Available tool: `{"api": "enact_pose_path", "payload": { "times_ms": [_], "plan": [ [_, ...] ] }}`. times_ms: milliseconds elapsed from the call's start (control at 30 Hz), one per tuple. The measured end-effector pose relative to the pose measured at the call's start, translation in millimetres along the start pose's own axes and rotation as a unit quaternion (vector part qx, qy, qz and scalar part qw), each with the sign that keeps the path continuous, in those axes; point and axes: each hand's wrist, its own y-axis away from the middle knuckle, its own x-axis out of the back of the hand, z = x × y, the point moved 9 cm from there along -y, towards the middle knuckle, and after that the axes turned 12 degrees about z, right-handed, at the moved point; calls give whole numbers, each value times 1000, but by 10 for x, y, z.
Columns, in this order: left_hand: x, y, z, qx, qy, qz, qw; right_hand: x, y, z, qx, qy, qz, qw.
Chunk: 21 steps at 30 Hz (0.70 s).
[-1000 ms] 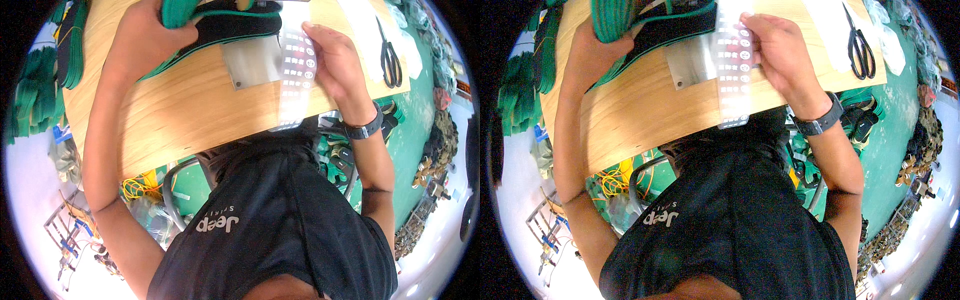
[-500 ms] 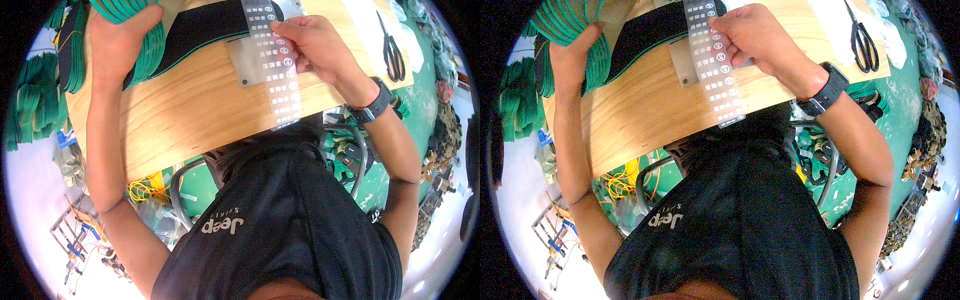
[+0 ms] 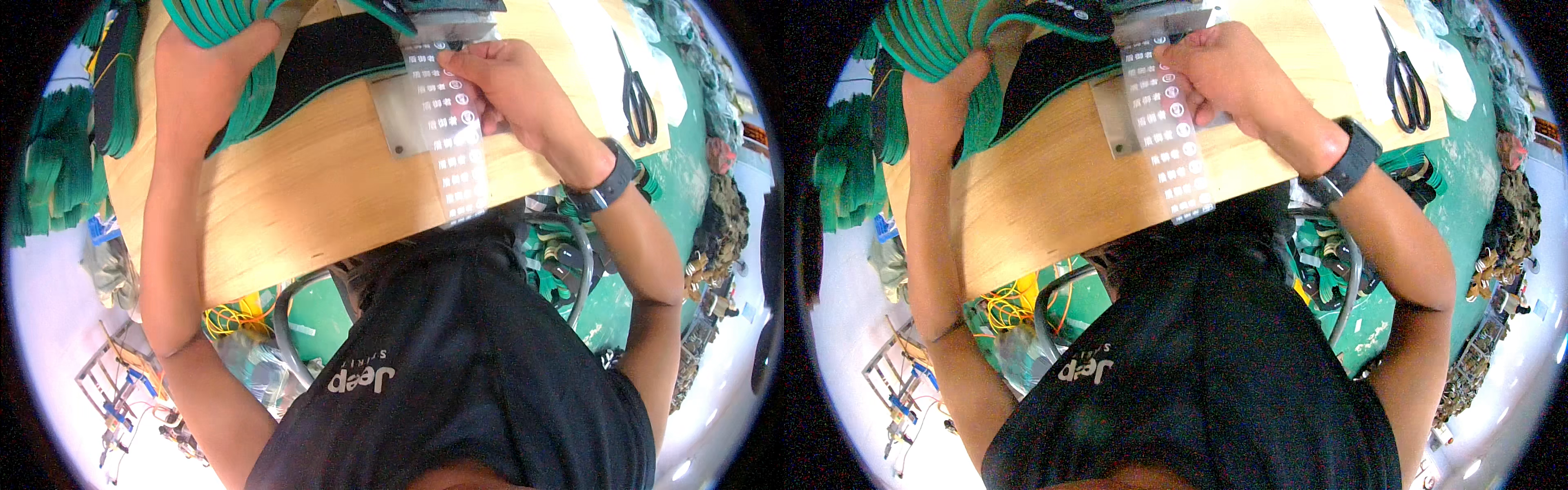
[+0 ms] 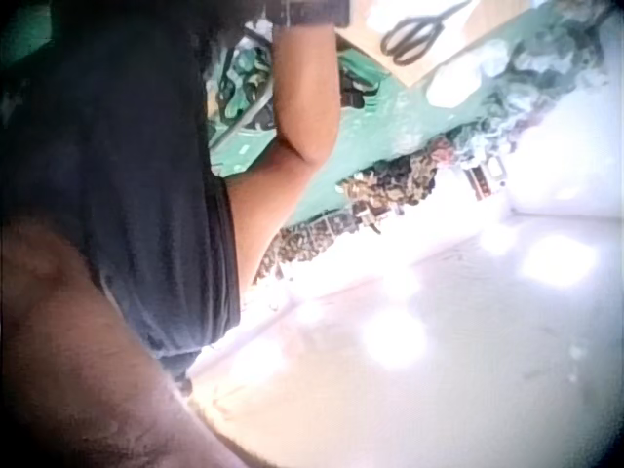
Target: The person handles a stack of green and black shoe insoles on a workbench, peels small circular stickers from a transparent sheet and applies them to the individual insoles, and uses a pair of scissors to cut the sticker sheet.
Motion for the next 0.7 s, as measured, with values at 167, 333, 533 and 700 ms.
{"api": "enact_pose_path", "payload": {
  "times_ms": [167, 333, 533, 700],
  "plan": [
    [-147, 115, 83, 25, 13, -82, 996, -11, 40, 3, -3, -33, -15, 999],
    [-478, 226, 609, 44, 107, -200, 973, 11, 87, 1, 12, -49, -6, 999],
    [-516, 216, 755, -82, -50, -201, 975, -24, 109, 18, 53, -57, -41, 996],
    [-494, 253, 567, -76, -136, -193, 969, 225, 189, 146, 29, -170, 36, 984]
  ]
}}
